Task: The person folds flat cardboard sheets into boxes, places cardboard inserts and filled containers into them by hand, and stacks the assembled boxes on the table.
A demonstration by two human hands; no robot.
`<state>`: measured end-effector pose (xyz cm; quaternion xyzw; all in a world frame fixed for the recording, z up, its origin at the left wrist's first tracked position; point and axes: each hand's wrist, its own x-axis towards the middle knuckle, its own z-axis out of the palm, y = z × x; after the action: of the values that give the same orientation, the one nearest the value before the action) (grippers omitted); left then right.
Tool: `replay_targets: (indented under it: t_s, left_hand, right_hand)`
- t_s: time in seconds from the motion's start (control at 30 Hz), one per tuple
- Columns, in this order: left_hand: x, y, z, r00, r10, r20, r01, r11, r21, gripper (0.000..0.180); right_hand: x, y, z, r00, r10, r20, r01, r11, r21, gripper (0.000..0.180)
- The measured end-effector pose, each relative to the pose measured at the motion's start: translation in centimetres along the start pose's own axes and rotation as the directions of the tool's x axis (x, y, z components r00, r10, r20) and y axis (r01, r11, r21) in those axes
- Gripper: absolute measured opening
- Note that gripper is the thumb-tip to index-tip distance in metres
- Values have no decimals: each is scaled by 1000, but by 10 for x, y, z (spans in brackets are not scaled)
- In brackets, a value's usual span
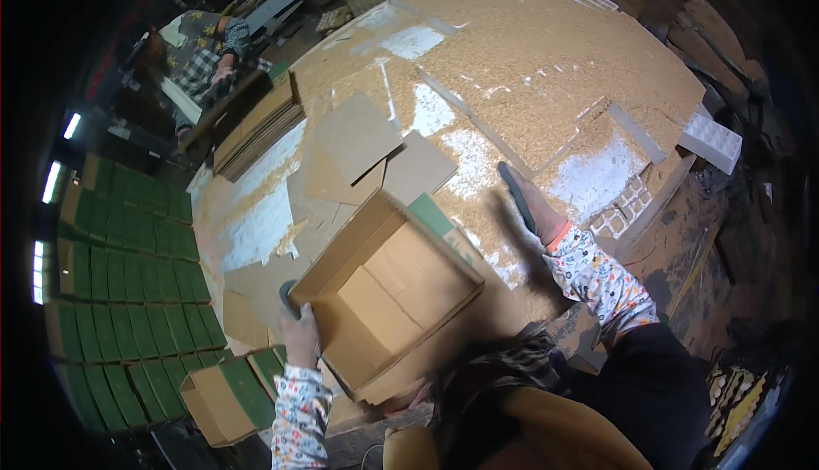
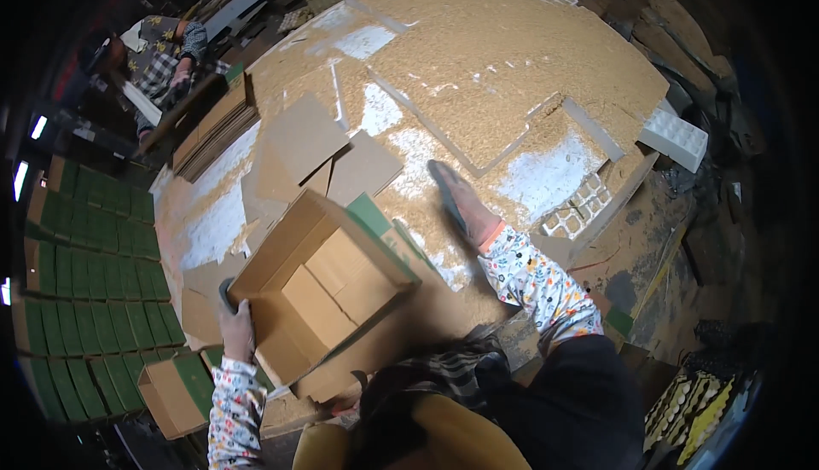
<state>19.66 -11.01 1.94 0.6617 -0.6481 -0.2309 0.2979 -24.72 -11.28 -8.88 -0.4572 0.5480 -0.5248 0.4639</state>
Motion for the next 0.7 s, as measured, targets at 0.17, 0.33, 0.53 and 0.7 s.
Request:
replay_targets:
  t_s: [0.17, 0.33, 0.53, 0.7]
  left_hand:
    - [3, 26, 9, 994, -109, -13, 108, 992, -71, 41]
    - [-2, 23, 3, 966, -254, -40, 241, 950, -198, 45]
    - [3, 28, 13, 988, -146, -47, 138, 979, -151, 44]
    - [-8, 7, 18, 967, -250, -54, 156, 745, -648, 41]
  right_hand:
    - [74, 127, -132, 485, 371, -792, -693, 716, -89, 99]
    - [114, 141, -82, 664, -206, -719, -12, 958, -286, 74]
    - [156, 146, -89, 633, 293, -716, 233, 810, 538, 65]
    - [73, 95, -107, 971, 156, -182, 9, 735, 678, 81]
